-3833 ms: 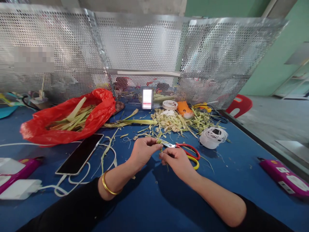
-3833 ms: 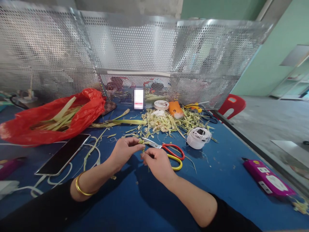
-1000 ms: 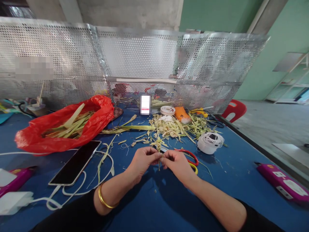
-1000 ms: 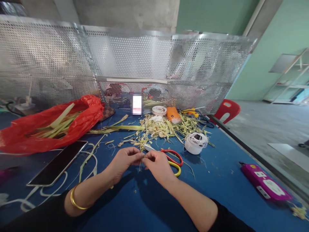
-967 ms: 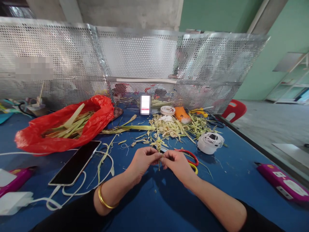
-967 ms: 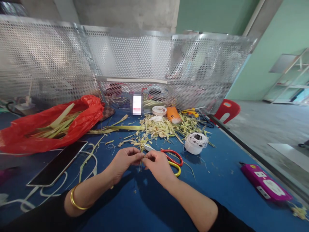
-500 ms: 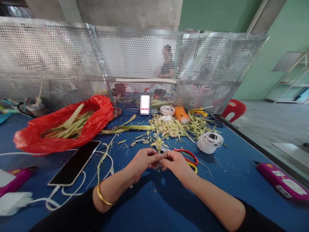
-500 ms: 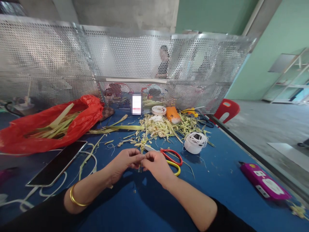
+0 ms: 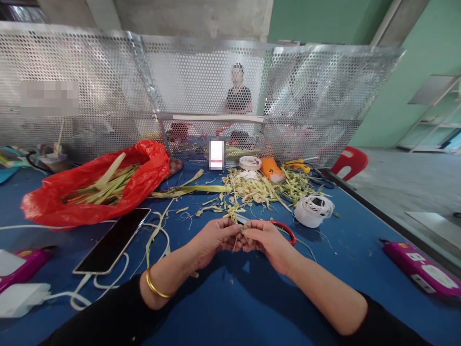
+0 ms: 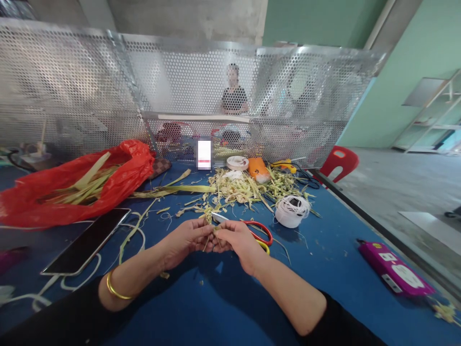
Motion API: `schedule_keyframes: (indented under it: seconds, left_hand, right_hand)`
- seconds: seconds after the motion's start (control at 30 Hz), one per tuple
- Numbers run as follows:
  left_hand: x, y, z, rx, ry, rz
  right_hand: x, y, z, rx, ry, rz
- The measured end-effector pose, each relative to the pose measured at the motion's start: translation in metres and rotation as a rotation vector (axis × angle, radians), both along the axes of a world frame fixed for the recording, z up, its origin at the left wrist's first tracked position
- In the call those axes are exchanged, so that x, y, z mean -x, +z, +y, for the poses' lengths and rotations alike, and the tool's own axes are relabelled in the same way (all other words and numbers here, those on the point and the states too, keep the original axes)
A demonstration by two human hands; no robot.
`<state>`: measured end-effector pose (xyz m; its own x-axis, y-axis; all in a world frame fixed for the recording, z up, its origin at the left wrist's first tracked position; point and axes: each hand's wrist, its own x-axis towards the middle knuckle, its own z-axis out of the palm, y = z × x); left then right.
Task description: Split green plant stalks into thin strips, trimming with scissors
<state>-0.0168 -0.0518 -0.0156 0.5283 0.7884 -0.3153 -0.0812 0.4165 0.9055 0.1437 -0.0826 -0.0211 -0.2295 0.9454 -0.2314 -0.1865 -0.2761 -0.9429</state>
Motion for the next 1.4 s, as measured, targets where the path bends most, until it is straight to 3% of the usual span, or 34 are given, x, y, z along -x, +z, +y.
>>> schedule_keyframes:
  seconds: [0.17,0.37,0.53,0.63,0.93,1.0,1.17,1.4]
  left_hand:
    - [-0.001,-0.004,0.001,0.033,0.117,-0.011]
    - [-0.003,-0.002,0.003,-0.289,0.248,0.137]
    - [-0.004,0.000,0.001,-0.176,0.227,0.109]
    - [-0.005,0.000,0.001,-0.215,0.267,0.167]
    - [-0.002,-0.005,0.002,-0.676,0.301,0.529]
    - [-0.002,-0.004,0.002,-0.624,0.308,0.489]
    - [-0.005,0.001,0.001,-0.319,0.257,0.331]
    - [-0.004,0.003,0.000,-0.289,0.198,0.316]
  right_hand:
    - [0.001,0.002,0.000,0.005,-0.003,-0.043]
    - [0.003,0.005,-0.001,0.024,-0.069,-0.058]
    - [0.006,0.001,-0.001,-0.042,-0.101,-0.113]
    - [0.007,-0.003,-0.001,-0.027,-0.101,-0.147]
    - [0.011,-0.007,-0.004,-0.121,-0.141,-0.213]
    - [0.012,-0.008,-0.004,-0.141,-0.141,-0.225]
    - [0.011,-0.009,-0.001,-0.141,-0.110,-0.235]
    - [0.006,-0.010,0.003,-0.192,-0.101,-0.232]
